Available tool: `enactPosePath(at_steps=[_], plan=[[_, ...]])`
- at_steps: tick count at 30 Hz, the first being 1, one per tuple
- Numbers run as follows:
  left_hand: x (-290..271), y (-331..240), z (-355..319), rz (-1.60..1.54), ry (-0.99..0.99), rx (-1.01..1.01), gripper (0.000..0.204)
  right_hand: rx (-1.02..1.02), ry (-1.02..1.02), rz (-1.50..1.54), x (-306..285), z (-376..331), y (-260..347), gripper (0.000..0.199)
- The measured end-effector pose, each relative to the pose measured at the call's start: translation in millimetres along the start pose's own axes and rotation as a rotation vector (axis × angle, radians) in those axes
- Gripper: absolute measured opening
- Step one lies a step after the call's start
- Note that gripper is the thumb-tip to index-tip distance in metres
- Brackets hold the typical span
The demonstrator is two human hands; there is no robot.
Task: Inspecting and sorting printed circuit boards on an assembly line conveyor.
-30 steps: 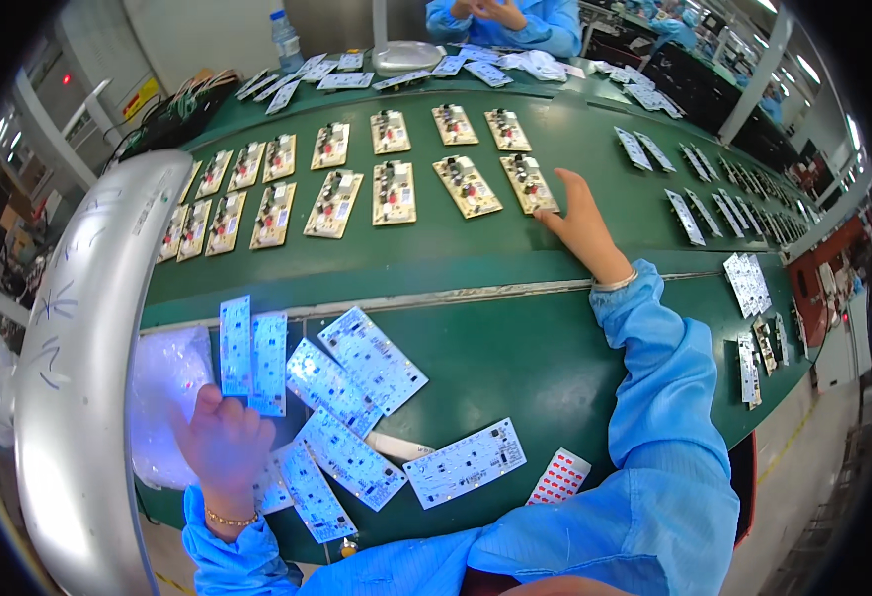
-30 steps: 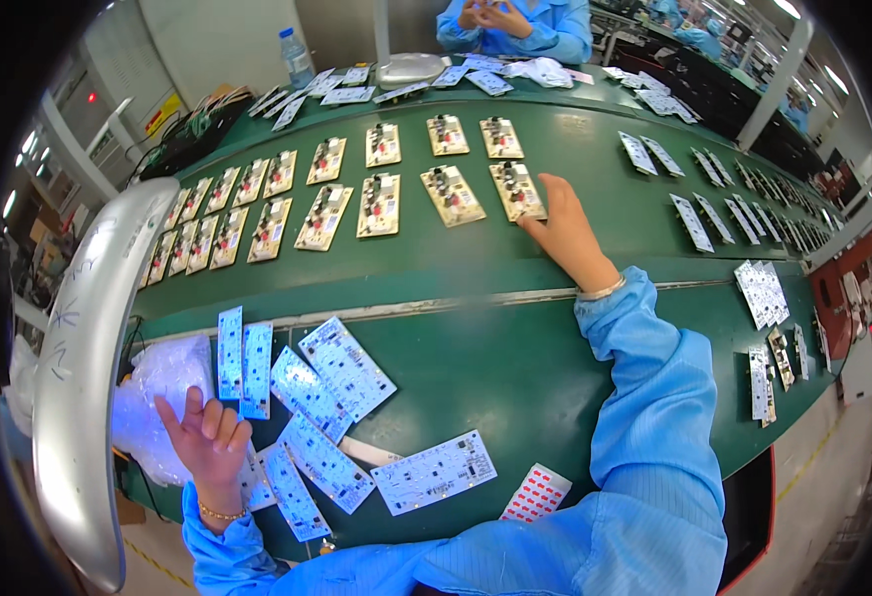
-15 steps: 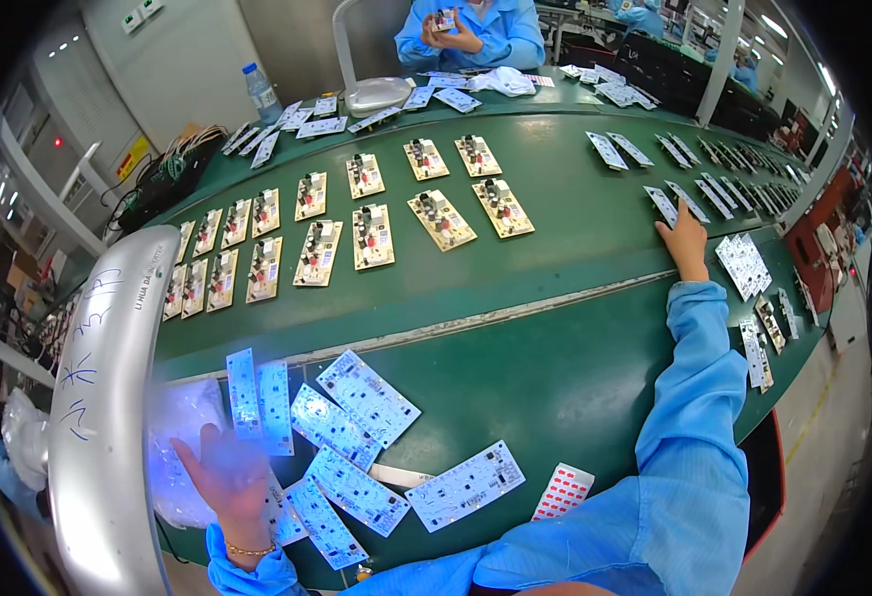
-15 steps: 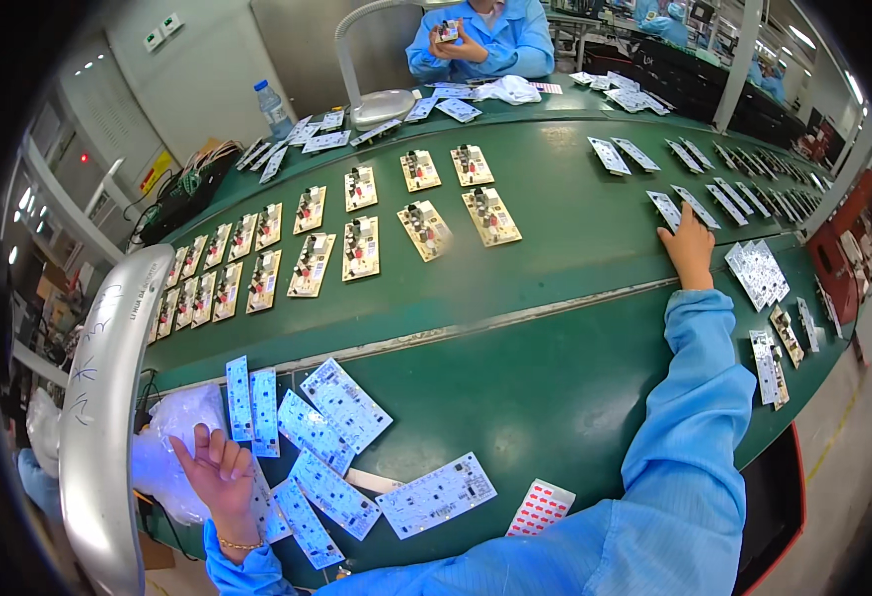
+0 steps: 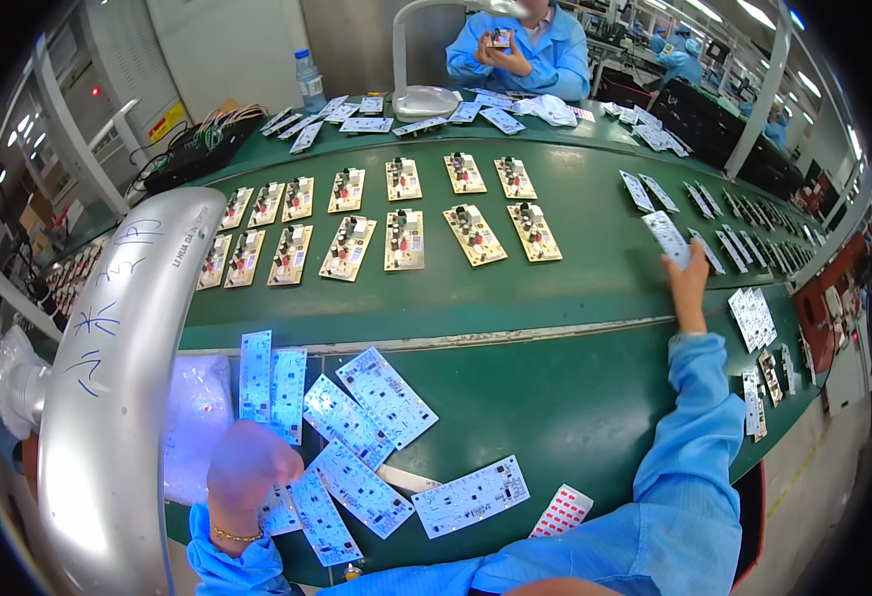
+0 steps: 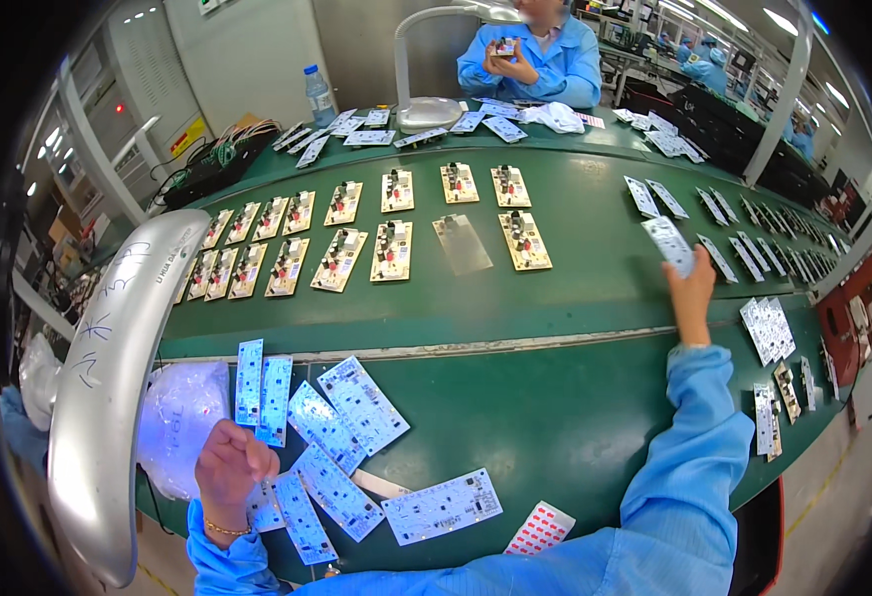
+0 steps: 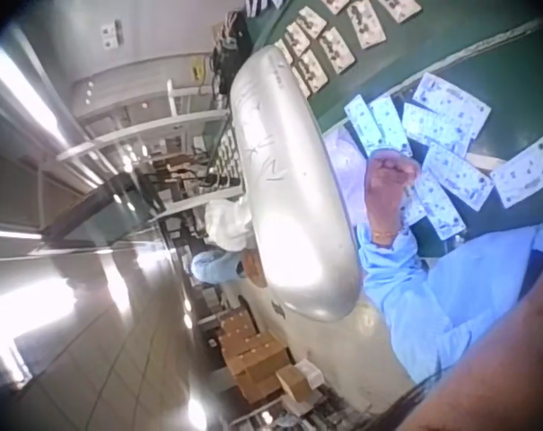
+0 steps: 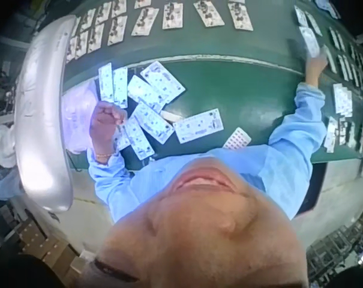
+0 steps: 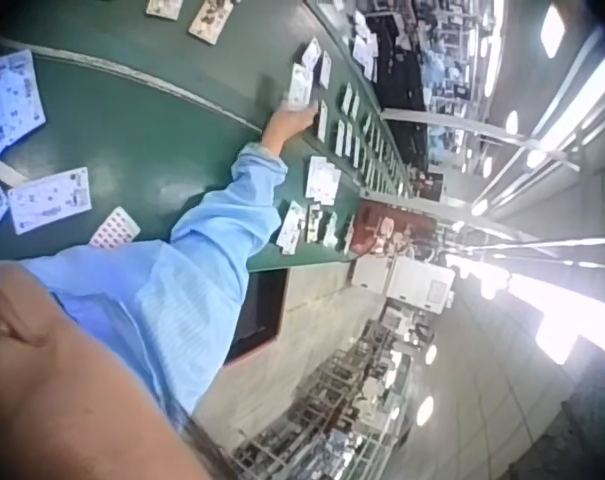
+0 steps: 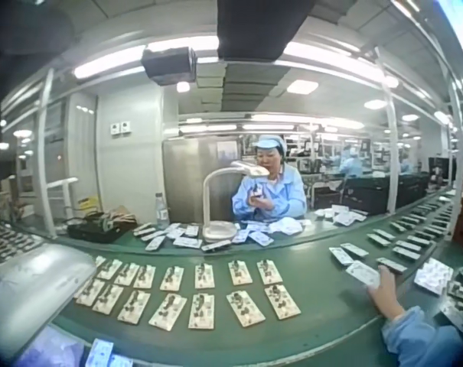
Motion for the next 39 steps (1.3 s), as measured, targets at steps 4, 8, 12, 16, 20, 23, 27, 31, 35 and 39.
enactPosePath(at_steps=[4, 8, 12, 16, 20, 23, 27, 31, 35, 39], plan=[[-2.0, -4.0, -4.3, 0.56, -0.147, -0.033, 0.059, -0.298, 0.256, 0.37, 0.1, -43.3, 157.1, 0.065], [-1.6, -8.2, -8.0, 1.409, -0.076, 0.03, 0.075, -0.776, 0.534, 0.631, -4.1, -80.9, 287.1, 0.064], [2.4, -7.4, 3.5, 1.395, -0.159, 0.003, 0.087, -1.044, 0.601, 0.949, -20.0, -103.2, 378.7, 0.06], [4.4, -13.5, 4.4, 1.49, -0.248, 0.088, 0.086, -1.09, 0.592, 1.171, -31.7, -120.4, 440.2, 0.063], [-17.9, -15.3, -11.6, 1.387, -0.533, 0.056, 0.085, -1.116, 0.602, 1.273, -40.6, -124.2, 457.4, 0.063], [-16.2, -16.7, -12.2, 1.401, -0.521, 0.099, 0.083, -1.137, 0.635, 1.288, -38.7, -124.6, 453.2, 0.064], [-4.8, -15.6, -6.0, 1.434, -0.321, 0.109, 0.085, -1.094, 0.663, 1.314, -33.4, -126.6, 450.3, 0.063], [-9.9, -10.7, -7.3, 1.447, -0.36, 0.077, 0.09, -1.122, 0.653, 1.298, -30.9, -127.6, 446.9, 0.064], [-13.2, -9.0, -13.1, 1.415, -0.337, 0.167, 0.091, -1.088, 0.577, 1.227, -29.6, -130.1, 445.4, 0.067], [-9.4, -13.4, -13.9, 1.457, -0.392, 0.278, 0.092, -1.008, 0.533, 1.19, -25.9, -127.7, 443.5, 0.072]])
Point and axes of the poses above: each hand's wrist, its own z-axis towards the middle knuckle, its own x-axis out of the palm, y = z × x, the point moved 3 cm from there along z, towards the middle knuckle, and after that the axes turned 5 degrees about y, right-handed, at the moved point
